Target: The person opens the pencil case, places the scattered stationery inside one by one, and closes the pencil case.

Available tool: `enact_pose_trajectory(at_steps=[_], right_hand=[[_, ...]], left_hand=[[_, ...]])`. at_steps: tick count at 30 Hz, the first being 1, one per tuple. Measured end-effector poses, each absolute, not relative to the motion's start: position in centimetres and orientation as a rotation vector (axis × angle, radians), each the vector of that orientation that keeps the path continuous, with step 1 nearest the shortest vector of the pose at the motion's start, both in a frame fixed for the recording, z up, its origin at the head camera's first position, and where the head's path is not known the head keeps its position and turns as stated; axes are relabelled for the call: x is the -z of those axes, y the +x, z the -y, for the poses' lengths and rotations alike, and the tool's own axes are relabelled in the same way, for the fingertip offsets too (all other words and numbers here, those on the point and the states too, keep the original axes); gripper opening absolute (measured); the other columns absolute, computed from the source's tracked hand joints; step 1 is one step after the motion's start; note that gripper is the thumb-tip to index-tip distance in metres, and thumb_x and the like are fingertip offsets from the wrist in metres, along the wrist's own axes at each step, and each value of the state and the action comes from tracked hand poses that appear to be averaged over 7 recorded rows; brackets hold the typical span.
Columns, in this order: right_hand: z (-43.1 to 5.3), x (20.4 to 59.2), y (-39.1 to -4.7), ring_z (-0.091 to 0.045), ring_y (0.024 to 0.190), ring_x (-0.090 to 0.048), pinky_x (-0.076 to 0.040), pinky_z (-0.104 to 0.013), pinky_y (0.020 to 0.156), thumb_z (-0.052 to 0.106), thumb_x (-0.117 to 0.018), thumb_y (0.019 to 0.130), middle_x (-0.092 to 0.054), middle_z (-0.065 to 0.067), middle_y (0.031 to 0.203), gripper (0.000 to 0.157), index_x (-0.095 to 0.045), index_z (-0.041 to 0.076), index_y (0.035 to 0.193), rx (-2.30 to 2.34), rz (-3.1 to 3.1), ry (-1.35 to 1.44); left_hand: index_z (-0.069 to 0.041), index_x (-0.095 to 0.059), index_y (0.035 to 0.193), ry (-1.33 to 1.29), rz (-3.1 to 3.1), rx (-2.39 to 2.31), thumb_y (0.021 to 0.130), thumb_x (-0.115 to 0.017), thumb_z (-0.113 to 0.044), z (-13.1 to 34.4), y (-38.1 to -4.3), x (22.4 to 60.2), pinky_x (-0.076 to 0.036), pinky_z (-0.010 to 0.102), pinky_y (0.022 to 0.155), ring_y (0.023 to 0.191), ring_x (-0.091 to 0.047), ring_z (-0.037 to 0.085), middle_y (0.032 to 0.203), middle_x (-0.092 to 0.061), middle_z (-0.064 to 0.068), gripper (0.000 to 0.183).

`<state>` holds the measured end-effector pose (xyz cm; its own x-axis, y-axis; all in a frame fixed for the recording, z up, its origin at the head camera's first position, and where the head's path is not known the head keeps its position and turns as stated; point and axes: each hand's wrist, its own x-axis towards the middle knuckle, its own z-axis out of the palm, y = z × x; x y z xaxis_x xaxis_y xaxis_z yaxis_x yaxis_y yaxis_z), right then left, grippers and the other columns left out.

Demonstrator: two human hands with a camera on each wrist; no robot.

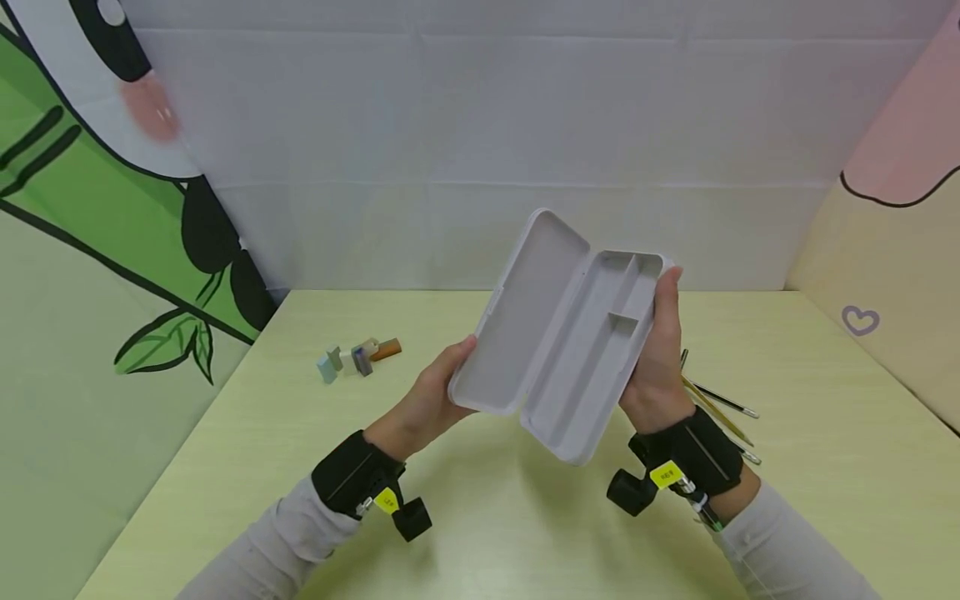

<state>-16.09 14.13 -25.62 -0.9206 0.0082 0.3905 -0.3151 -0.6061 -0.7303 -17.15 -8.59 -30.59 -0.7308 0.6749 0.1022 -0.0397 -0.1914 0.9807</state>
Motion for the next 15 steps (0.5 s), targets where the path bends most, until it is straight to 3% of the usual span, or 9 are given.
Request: enact_pose_trajectory(at_steps=[15], right_hand=[[-14.59, 25.94, -15.72, -0.016, 0.091, -0.046, -0.041, -0.03, 0.079, 0.062, -0.029, 0.089, -0.049, -0.003, 0.099, 0.056, -0.045, 0.012, 0.108, -2.702, 1.202, 0.611]], left_hand=[[-0.025, -0.029, 0.138, 0.593, -1.376, -2.117, 0.097, -0.022, -0.048, 8.75, -17.24, 30.74, -0.047, 0.042, 0.085, 0.104, -0.045, 0.022, 0.119, -0.045, 0.006, 0.048]])
